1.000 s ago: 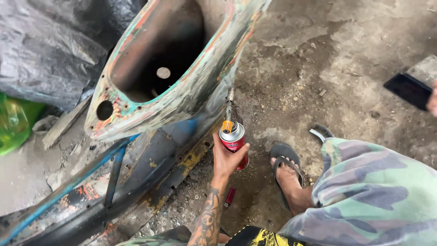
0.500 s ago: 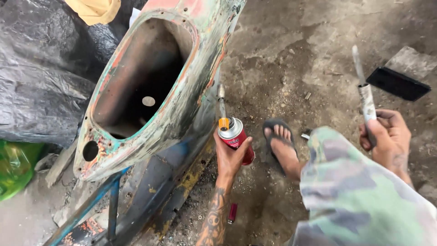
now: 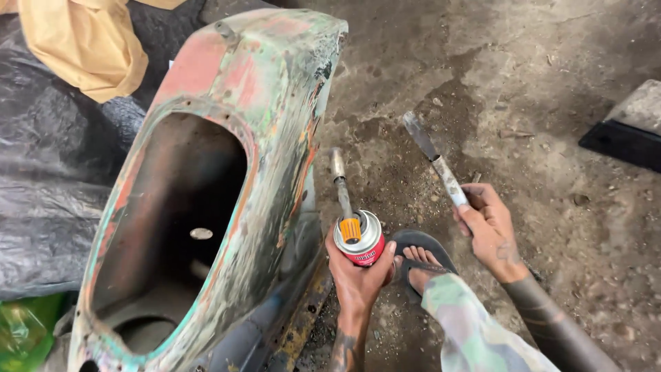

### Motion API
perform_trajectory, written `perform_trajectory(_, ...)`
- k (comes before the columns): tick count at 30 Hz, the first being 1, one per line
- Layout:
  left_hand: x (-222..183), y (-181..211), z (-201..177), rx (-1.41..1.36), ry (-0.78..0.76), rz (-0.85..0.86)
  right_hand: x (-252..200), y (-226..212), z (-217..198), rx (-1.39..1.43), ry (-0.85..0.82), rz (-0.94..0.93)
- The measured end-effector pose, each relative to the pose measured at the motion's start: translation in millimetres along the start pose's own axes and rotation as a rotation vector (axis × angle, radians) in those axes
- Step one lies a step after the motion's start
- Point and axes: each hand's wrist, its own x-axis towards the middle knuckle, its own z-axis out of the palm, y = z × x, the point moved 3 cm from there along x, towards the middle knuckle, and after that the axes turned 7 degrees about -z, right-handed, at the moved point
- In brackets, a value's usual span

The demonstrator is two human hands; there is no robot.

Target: Using a blowtorch to heat and a scraper to remove paint or residue from a motorcycle body part

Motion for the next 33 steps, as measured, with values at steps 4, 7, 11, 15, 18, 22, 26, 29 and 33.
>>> perform_trajectory(4,10.3,-4.1,3.3,0.048,0.09,0.078,3.7,17.1,16.0,0.078,-0.01,0.012)
perform_trajectory(7,12.0,5.7,3.5,0.04,0.129,0.163,3.2,33.0,21.7,0.106,-0.021,0.014)
perform_trajectory(11,12.4,9.2,8.4,0.025,0.161,0.184,2.9,45.5,24.1,0.158,-0.012,0.024)
perform_trajectory(15,12.2,7.5,15.2,0.044,0.15,0.212,10.5,38.8,30.2,0.148,-0.027,0.008)
perform_trajectory(18,10.1,7.3,18.7,0.074,0.155,0.25,14.7,40.3,33.4,0.085,-0.031,0.062)
perform_trajectory(22,10.6,14.1,20.0,0.057,0.147,0.247,17.4,38.1,41.1,0.065,-0.058,0.057)
perform_trajectory(26,9.0,22.0,17.9,0.076,0.145,0.263,14.5,40.1,49.6,0.086,-0.055,0.08)
perform_trajectory(29,10.0,23.5,18.4,0.046,0.114,0.252,13.3,36.5,55.4,0.068,-0.066,0.092)
perform_trajectory(33,11.5,21.6,17.8,0.048,0.124,0.257,14.0,37.8,59.6,0.037,-0.082,0.119)
